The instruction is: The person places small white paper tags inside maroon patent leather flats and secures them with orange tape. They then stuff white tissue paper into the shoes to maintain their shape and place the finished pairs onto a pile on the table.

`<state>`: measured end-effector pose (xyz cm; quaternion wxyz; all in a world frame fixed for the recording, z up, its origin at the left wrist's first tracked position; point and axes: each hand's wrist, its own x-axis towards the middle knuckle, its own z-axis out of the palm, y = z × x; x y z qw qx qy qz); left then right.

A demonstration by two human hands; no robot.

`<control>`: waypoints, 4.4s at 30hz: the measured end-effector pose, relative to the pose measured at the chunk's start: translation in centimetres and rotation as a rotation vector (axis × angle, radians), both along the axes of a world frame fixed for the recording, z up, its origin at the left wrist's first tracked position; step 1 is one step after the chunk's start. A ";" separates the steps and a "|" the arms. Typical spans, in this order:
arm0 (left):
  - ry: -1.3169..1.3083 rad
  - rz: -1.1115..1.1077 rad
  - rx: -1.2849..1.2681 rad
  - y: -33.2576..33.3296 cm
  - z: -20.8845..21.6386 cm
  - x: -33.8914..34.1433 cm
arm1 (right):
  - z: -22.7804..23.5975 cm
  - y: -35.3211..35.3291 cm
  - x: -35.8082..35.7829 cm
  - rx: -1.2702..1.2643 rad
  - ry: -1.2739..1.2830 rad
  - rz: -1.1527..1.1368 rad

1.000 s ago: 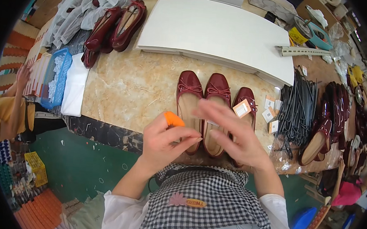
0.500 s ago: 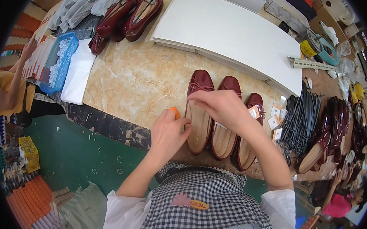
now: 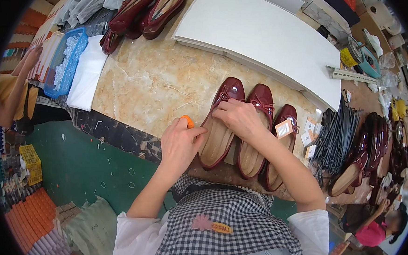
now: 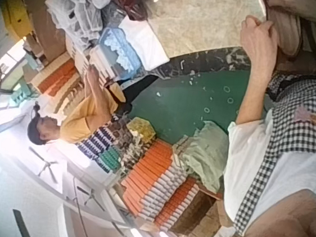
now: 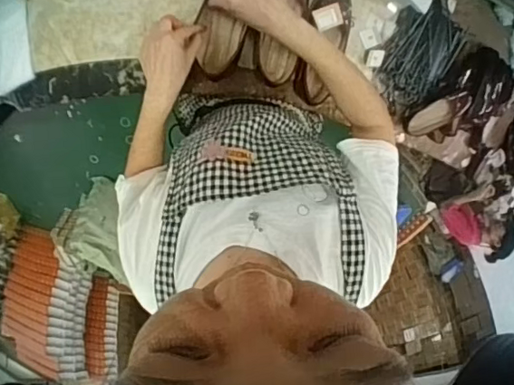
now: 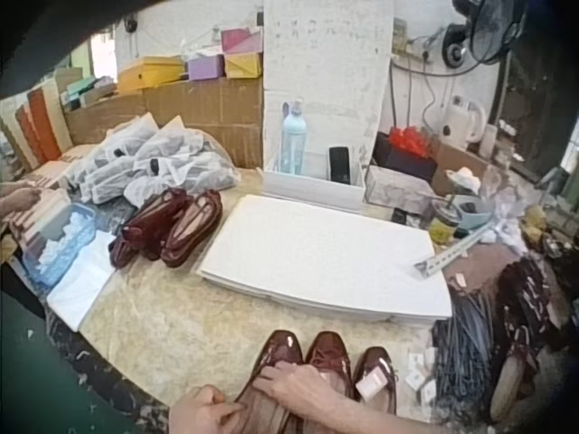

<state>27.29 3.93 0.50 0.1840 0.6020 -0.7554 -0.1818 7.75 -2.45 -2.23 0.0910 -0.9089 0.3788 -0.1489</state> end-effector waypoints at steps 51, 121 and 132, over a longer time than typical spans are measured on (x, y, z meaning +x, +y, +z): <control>0.771 -0.010 0.094 -1.6 -3.7 0.2 | 3.2 1.8 1.1 0.000 0.056 -0.049; 0.936 0.177 0.319 -1.4 -3.5 0.4 | 0.0 2.3 1.9 0.815 -0.946 -0.385; 0.981 0.193 0.346 -1.5 -3.7 0.3 | 0.2 2.4 1.9 0.841 -0.908 -0.413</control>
